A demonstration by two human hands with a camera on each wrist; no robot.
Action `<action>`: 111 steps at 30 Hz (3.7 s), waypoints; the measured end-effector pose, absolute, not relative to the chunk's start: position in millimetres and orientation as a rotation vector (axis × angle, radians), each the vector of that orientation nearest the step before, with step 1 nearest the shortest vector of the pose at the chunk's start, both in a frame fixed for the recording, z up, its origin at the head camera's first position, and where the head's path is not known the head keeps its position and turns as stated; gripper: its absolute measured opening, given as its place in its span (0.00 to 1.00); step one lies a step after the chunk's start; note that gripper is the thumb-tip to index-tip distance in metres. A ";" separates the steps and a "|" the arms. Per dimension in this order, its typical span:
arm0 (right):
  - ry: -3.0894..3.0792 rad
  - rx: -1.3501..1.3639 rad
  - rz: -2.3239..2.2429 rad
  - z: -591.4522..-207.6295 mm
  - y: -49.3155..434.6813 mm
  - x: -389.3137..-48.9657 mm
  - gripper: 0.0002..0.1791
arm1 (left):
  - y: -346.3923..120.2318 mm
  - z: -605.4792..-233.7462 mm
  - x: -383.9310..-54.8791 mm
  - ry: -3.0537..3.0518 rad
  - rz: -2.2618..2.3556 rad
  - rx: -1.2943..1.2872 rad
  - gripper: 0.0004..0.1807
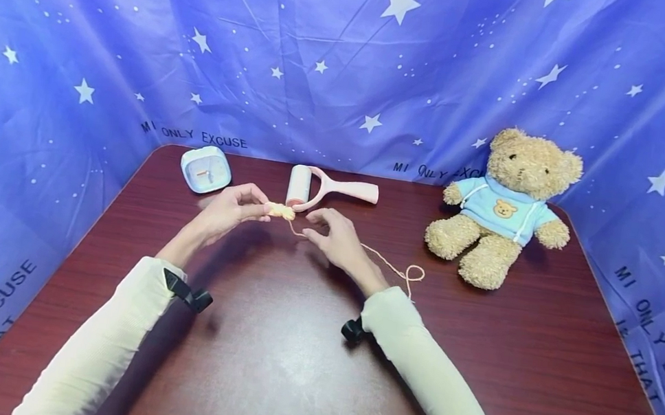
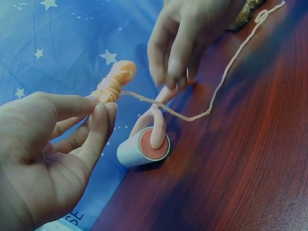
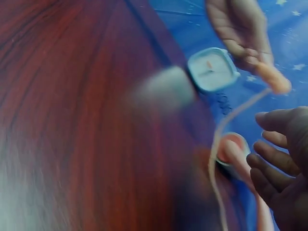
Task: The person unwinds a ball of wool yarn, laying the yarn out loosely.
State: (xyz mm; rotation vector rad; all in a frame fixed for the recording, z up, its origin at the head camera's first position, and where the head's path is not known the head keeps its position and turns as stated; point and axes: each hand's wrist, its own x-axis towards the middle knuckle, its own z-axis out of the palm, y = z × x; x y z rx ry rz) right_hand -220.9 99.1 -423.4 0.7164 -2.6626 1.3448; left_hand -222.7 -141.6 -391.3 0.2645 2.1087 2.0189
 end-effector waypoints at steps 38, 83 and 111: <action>-2.481 0.526 1.590 -406.0 112.7 -227.8 0.06 | -151.2 -392.7 -225.1 2.140 1.992 0.248 0.10; -2.254 0.046 1.744 -379.2 213.2 -205.2 0.12 | -171.6 -389.3 -223.3 2.157 2.033 0.191 0.03; -1.866 -0.314 2.058 -399.9 245.9 -200.9 0.01 | -179.1 -388.7 -226.7 2.139 2.118 0.131 0.03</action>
